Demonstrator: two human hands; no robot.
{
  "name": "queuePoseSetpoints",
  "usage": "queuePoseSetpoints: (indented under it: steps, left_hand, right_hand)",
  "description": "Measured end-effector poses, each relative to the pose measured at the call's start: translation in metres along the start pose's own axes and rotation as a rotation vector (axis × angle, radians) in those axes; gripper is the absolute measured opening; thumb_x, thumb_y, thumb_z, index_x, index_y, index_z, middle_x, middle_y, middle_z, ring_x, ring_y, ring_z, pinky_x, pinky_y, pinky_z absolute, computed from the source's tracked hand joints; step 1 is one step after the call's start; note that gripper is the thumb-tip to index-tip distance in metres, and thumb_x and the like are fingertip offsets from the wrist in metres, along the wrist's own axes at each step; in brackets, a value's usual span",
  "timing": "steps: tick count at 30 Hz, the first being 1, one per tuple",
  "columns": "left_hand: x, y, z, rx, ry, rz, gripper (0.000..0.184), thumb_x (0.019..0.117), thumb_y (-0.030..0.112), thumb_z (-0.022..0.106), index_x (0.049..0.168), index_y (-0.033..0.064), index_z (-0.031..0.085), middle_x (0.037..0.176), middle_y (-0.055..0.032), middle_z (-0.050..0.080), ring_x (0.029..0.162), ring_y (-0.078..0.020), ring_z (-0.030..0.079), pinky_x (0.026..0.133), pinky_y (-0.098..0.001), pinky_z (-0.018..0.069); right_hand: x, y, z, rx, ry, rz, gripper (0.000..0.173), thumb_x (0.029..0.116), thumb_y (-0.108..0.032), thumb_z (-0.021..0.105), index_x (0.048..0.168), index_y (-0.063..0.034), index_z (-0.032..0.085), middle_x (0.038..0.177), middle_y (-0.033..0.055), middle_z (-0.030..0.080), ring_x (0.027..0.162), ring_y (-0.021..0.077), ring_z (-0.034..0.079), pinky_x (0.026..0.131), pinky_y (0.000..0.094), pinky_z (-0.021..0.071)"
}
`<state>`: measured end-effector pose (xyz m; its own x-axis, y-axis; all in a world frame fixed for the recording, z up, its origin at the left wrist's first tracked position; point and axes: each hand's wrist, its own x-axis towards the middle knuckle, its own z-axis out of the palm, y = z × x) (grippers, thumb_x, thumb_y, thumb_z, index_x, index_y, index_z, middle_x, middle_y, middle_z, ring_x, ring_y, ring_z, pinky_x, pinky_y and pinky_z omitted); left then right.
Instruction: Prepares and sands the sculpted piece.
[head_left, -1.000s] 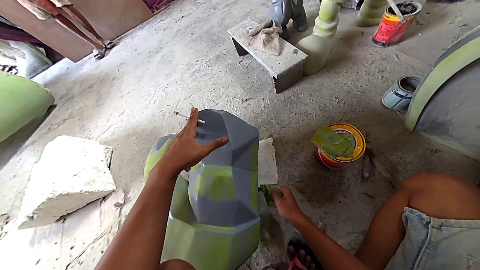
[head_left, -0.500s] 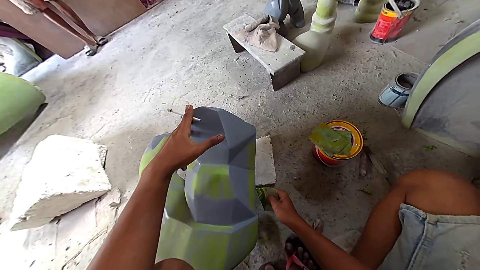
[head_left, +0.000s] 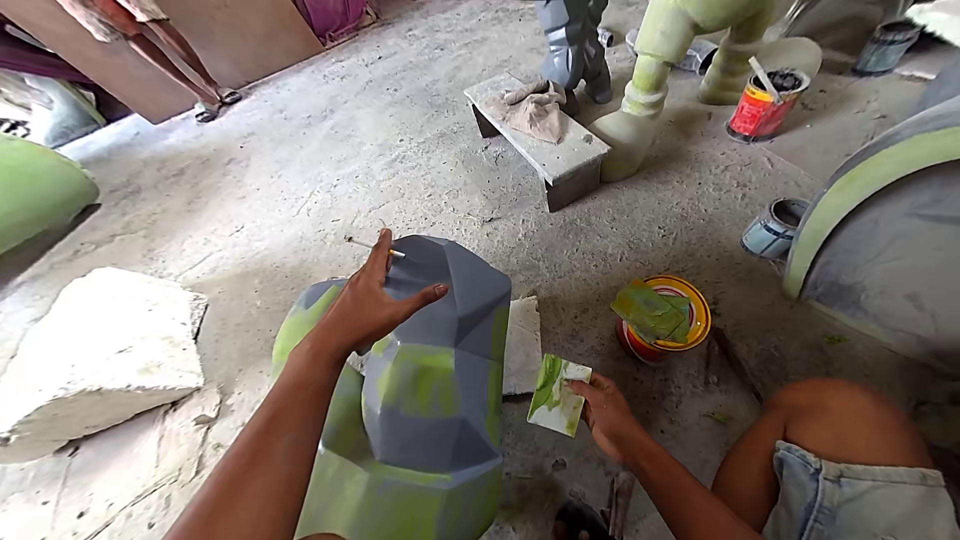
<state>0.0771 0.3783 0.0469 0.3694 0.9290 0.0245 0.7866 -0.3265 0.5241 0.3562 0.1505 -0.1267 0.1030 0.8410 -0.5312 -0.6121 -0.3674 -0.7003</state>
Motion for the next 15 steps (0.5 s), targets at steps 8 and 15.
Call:
queuePoseSetpoints:
  steps: [8,15]
  left_hand:
    - [-0.011,0.010,-0.018,-0.082,0.179,0.052,0.113,0.0827,0.056,0.080,0.166,0.0155,0.014,0.163,-0.0200,0.036,0.140,-0.0367,0.050,0.111,-0.0592,0.0444]
    - [-0.105,0.172,-0.030,-0.517,-0.092,0.462,0.085,0.0879,0.045,0.079,0.158,0.0196,0.039,0.155,-0.0030,0.050,0.134,-0.0243,0.056,0.110,-0.0458,0.0534]
  right_hand:
    - [-0.009,-0.118,-0.073,-0.592,0.056,-0.425,0.019,0.0981,-0.017,0.066,0.107,-0.0024,0.073,0.098,0.0102,0.075,0.092,0.0202,0.073,0.086,0.0399,0.0615]
    - [0.023,-0.167,-0.141,-0.537,0.454,-0.480,0.025,0.0959,-0.017,0.066,0.112,0.0029,0.069,0.104,0.0176,0.071,0.095,0.0253,0.070,0.086,0.0485,0.0582]
